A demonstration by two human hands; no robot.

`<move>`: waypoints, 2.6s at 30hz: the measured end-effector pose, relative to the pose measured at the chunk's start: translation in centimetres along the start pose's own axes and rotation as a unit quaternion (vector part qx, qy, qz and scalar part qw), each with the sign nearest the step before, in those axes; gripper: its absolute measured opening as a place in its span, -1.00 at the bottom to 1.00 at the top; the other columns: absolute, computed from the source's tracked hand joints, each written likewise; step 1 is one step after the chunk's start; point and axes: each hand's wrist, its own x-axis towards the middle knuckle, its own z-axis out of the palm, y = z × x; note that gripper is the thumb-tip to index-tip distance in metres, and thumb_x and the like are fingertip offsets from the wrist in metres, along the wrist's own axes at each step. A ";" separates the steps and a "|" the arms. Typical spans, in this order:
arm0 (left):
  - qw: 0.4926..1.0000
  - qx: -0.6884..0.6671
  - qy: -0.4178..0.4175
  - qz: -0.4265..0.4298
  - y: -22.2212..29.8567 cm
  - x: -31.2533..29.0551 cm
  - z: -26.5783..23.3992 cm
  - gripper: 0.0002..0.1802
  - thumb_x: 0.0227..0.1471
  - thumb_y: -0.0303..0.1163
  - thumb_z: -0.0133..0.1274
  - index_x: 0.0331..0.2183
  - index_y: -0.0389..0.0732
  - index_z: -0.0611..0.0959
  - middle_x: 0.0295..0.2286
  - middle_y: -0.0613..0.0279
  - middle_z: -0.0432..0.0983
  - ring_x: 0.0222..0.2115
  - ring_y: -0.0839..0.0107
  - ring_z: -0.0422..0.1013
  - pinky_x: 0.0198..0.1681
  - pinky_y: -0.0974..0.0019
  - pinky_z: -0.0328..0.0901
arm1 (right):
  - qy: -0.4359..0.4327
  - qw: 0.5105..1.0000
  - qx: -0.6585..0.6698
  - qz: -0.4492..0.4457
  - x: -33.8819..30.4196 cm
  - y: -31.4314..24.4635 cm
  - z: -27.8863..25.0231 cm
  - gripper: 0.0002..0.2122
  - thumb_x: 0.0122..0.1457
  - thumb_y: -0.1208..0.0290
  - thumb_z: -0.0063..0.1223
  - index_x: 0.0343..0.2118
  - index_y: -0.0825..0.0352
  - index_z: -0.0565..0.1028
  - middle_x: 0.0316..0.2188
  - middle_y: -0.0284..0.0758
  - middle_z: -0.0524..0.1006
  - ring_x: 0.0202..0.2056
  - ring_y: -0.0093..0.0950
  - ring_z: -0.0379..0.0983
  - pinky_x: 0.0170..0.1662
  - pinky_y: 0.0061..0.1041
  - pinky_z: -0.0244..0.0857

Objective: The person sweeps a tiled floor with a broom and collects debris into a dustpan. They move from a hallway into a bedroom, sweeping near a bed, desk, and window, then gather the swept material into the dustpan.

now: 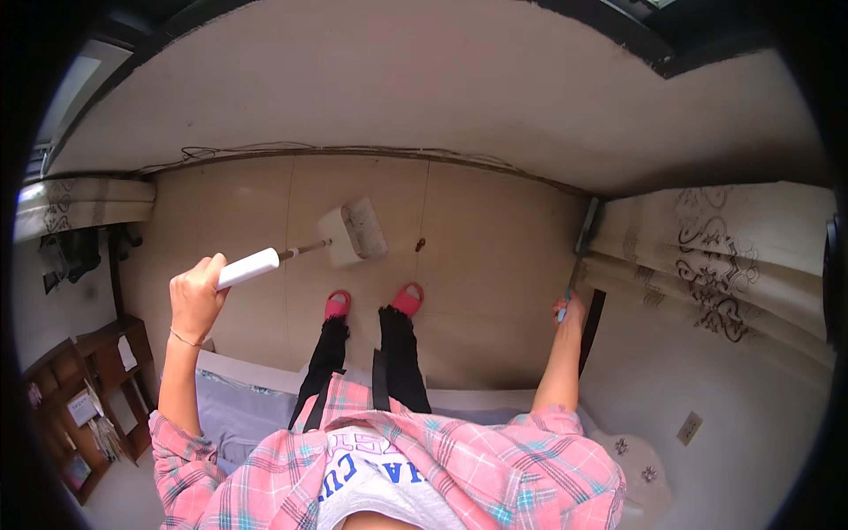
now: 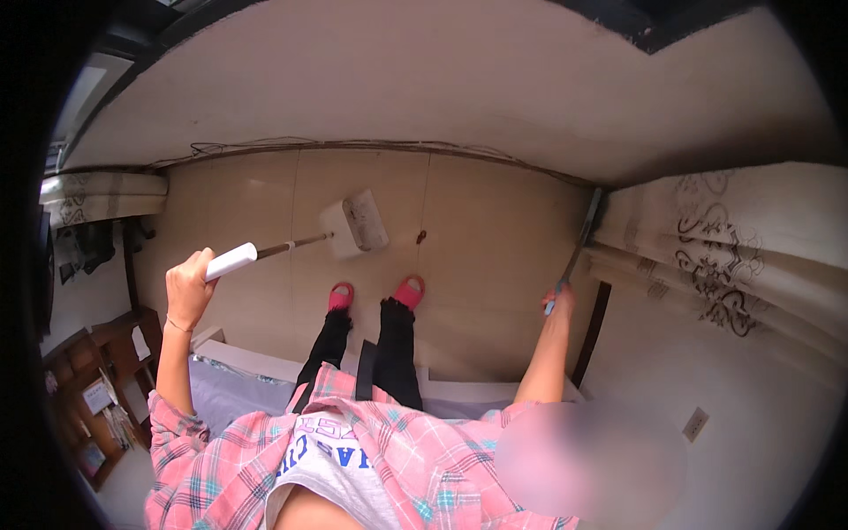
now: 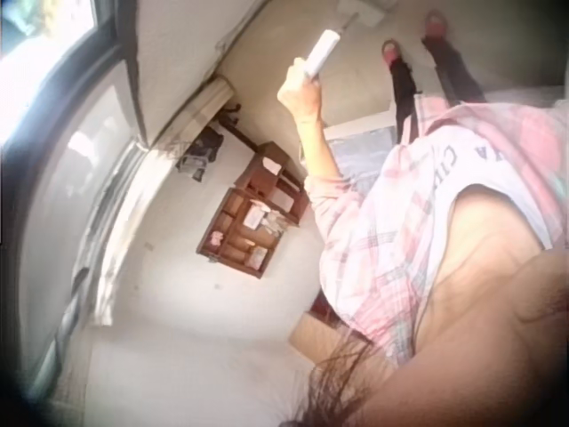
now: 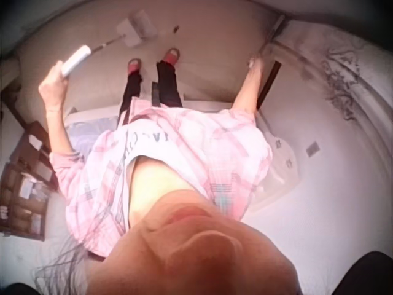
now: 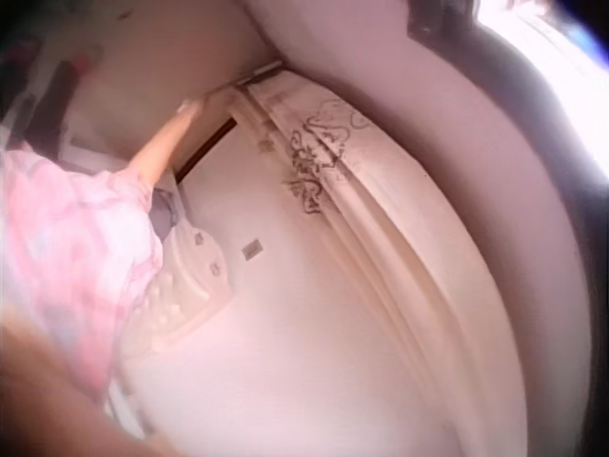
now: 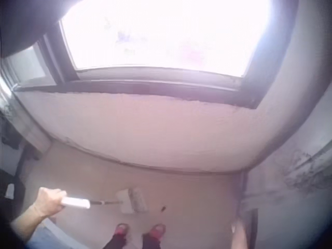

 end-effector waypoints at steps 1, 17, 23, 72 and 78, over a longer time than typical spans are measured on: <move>1.000 -0.001 -0.014 -0.016 -0.3 -0.1 0.0 -0.79 -0.38 -0.49 0.05 -0.63 -0.19 0.32 -0.71 0.18 0.30 -0.68 0.17 0.31 -0.67 0.27 0.19 | 0.024 1.000 0.001 0.000 -1.4 1.7 -1.0 -0.86 0.05 0.20 -0.26 -0.49 0.13 0.21 -0.85 -0.49 0.12 -0.85 -0.71 0.03 -0.84 -0.74 -0.08; 0.995 -0.029 0.025 -0.094 0.7 0.7 -2.1 -0.84 -0.29 -0.48 -0.02 -0.63 -0.21 0.30 -0.70 0.11 0.32 -0.64 0.12 0.30 -0.64 0.21 0.19 | -0.046 0.995 -0.086 0.003 -15.5 -4.9 -12.2 -0.76 0.06 0.28 -0.22 -0.16 0.03 0.25 -0.82 -0.46 0.16 -0.86 -0.73 0.01 -0.86 -0.79 -0.09; 0.993 -0.044 0.013 -0.107 1.2 0.6 -0.5 -0.82 -0.28 -0.45 0.00 -0.63 -0.22 0.30 -0.70 0.11 0.33 -0.64 0.11 0.30 -0.63 0.20 0.19 | -0.012 0.995 -0.070 0.075 -0.6 -8.5 -4.6 -0.78 0.05 0.23 -0.21 -0.64 0.20 0.19 -0.87 -0.49 0.16 -0.86 -0.73 0.06 -0.88 -0.79 -0.05; 0.972 -0.104 0.004 0.211 -10.9 -3.5 -1.6 -0.81 -0.34 -0.45 0.03 -0.57 -0.16 0.35 -0.71 0.16 0.37 -0.65 0.20 0.36 -0.63 0.24 0.23 | -0.068 0.971 -0.229 -0.021 -29.1 32.5 2.4 -0.59 0.08 0.33 -0.28 0.02 -0.02 0.02 -0.82 -0.40 0.16 -0.86 -0.65 0.01 -0.83 -0.65 -0.04; 0.965 -0.077 -0.003 0.252 -13.0 -4.4 -1.7 -0.81 -0.33 -0.41 0.04 -0.56 -0.12 0.37 -0.69 0.23 0.36 -0.65 0.22 0.34 -0.63 0.26 0.23 | 0.001 0.981 -0.190 -0.035 -23.1 33.8 2.8 -0.73 0.03 0.40 -0.27 -0.16 0.13 0.10 -0.82 -0.43 0.12 -0.84 -0.64 0.04 -0.83 -0.63 -0.03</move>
